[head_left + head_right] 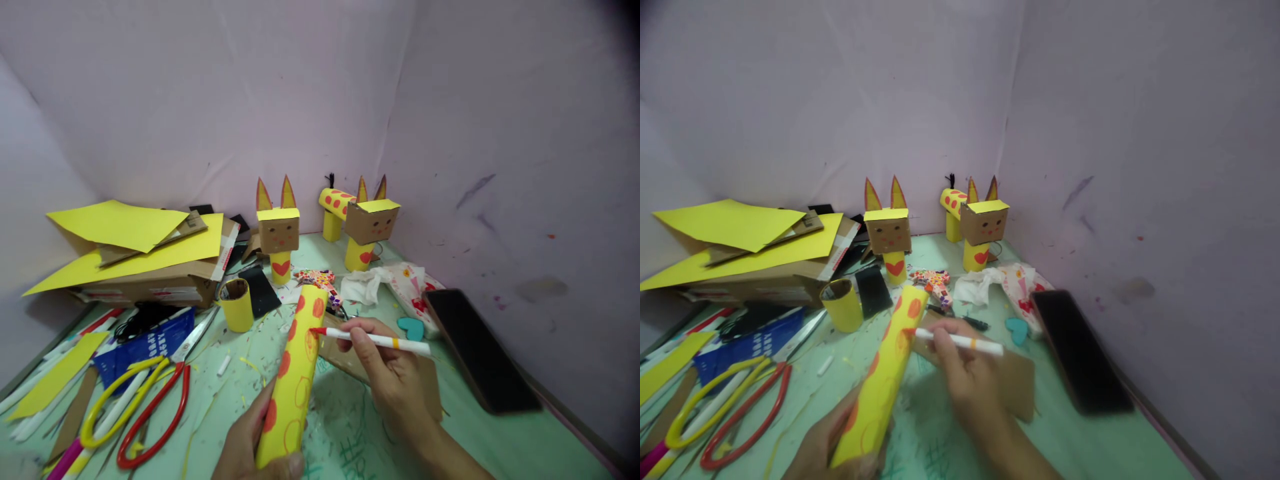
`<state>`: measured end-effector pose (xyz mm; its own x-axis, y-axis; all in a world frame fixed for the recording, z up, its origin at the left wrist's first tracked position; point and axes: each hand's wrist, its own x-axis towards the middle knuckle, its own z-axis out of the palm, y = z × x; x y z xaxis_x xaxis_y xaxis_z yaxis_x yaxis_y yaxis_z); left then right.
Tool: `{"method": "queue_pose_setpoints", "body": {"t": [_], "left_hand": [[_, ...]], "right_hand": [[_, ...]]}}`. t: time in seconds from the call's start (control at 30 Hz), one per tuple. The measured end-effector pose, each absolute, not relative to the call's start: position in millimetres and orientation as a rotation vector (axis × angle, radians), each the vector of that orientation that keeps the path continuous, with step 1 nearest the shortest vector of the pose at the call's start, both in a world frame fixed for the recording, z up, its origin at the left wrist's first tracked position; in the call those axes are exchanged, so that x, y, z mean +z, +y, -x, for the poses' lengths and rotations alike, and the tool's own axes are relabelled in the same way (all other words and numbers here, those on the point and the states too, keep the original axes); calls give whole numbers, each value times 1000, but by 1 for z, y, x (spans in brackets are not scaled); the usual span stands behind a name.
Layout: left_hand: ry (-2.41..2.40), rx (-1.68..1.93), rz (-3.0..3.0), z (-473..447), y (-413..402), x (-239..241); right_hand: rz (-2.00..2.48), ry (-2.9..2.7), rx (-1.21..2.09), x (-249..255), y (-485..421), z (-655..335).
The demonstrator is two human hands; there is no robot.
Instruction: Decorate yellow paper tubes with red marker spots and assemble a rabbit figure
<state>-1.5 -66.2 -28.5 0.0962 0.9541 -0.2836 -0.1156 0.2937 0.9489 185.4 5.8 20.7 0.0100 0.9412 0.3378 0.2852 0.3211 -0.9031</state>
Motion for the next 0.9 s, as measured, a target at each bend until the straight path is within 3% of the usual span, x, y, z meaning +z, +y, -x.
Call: {"method": "queue_pose_setpoints", "body": {"t": [0.3, 0.9], "left_hand": [[1169, 1006, -915, -1, -68, -23], [1143, 1015, -883, 0, -67, -23]], "right_hand": [[1086, -1494, 901, 12, 6, -185], [1083, -1476, 854, 15, 7, -183]]}}
